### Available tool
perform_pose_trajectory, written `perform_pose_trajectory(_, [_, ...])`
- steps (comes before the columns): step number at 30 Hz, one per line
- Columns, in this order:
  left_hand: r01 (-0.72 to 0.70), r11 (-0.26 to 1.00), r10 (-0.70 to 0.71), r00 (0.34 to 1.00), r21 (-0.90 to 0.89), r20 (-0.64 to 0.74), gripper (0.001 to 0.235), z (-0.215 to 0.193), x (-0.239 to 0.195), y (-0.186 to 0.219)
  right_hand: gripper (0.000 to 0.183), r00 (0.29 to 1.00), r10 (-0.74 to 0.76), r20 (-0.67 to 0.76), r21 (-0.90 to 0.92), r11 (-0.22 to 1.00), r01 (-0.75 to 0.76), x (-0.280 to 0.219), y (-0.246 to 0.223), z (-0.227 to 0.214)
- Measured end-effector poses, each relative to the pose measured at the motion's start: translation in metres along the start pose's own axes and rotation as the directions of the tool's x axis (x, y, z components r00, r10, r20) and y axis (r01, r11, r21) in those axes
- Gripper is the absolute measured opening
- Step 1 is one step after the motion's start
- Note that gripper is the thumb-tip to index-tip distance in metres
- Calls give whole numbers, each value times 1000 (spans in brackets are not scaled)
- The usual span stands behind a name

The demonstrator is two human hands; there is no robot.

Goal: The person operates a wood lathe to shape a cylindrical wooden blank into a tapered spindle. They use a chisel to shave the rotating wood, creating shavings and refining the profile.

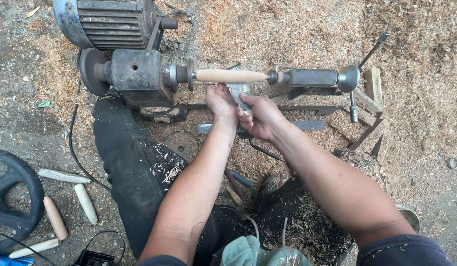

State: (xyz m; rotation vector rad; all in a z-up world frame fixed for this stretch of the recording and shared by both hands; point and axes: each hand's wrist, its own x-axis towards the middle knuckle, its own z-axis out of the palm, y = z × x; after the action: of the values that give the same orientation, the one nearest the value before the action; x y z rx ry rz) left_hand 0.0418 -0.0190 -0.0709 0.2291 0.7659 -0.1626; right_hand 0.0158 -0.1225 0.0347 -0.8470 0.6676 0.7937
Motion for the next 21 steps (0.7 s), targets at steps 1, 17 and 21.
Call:
perform_pose_trajectory(1, [-11, 999, 10, 1000, 45, 17, 86, 1, -1, 0, 19, 1000, -19, -19, -11, 1000, 19, -3, 2, 2])
perform_pose_trajectory(17, [75, 996, -64, 977, -48, 204, 89, -9, 31, -9, 18, 985, -84, -153, 30, 996, 89, -7, 6, 13])
perform_pose_trajectory(21, [26, 990, -8, 992, -138, 124, 95, -33, 47, 0, 17, 997, 1, -76, 71, 997, 5, 11, 11, 23])
